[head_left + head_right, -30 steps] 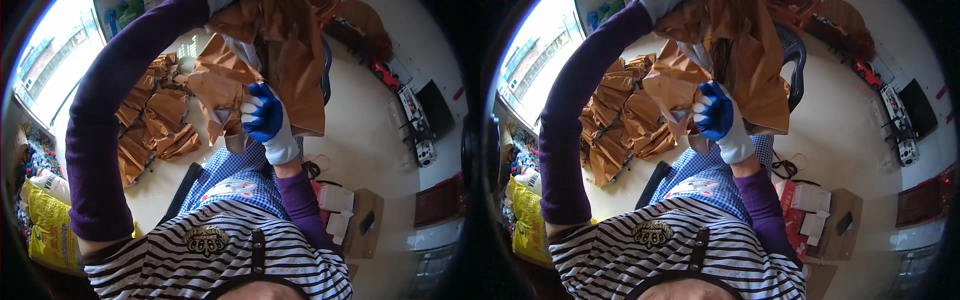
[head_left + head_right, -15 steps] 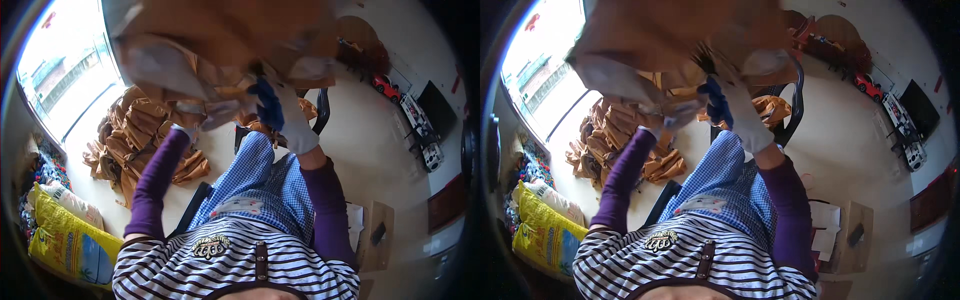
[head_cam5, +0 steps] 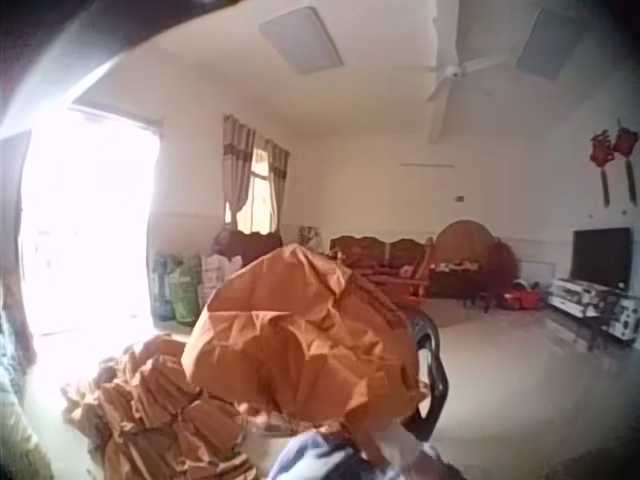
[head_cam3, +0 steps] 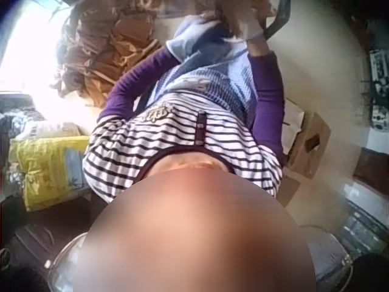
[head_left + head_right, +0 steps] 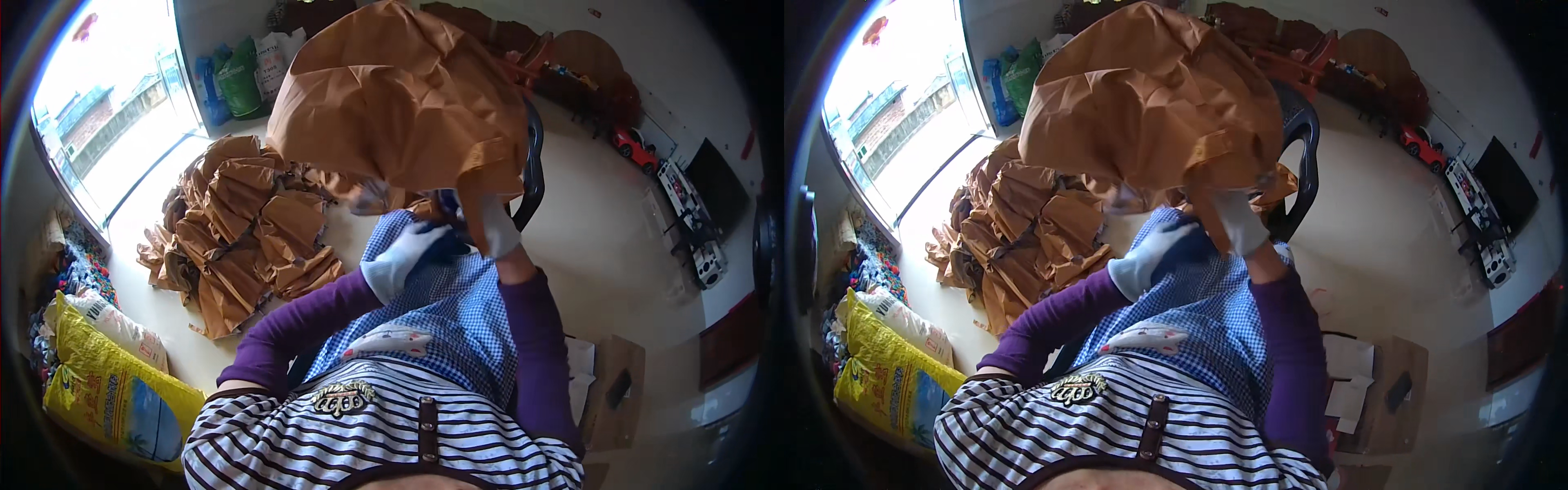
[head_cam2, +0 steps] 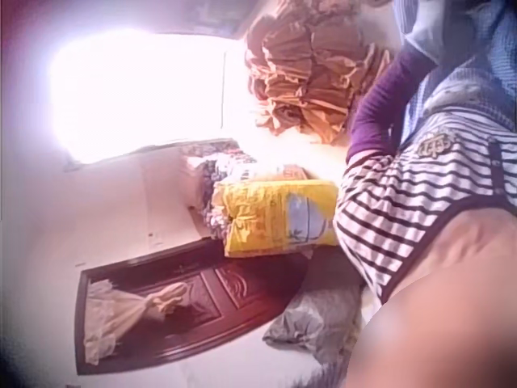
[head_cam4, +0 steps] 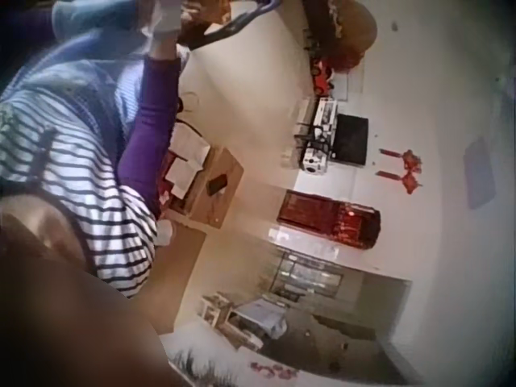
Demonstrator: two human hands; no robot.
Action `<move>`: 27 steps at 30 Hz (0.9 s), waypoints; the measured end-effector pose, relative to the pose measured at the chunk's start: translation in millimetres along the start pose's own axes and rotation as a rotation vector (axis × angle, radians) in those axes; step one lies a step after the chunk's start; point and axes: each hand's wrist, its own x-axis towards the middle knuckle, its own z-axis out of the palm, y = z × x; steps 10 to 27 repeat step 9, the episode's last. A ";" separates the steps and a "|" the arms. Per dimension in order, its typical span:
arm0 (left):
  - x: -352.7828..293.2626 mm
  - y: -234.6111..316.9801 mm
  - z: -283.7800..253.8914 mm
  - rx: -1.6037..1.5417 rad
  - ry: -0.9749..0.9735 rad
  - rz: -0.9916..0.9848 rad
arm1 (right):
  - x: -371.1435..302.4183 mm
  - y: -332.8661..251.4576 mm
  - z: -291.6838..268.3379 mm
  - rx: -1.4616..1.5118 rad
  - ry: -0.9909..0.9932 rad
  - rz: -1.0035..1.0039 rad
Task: The recorder is assembling umbrellas by attaching frames to canopies and organizing paper protective covers.
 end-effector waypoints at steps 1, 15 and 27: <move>5.6 4.6 -3.2 -0.340 0.238 -0.177 | -2.8 -2.0 0.6 0.069 -0.027 0.048; 41.2 -71.1 -36.1 -0.302 0.374 -0.247 | -6.4 -8.0 13.8 0.586 -0.210 0.435; 41.2 -71.1 -36.1 -0.302 0.374 -0.247 | -6.4 -8.0 13.8 0.586 -0.210 0.435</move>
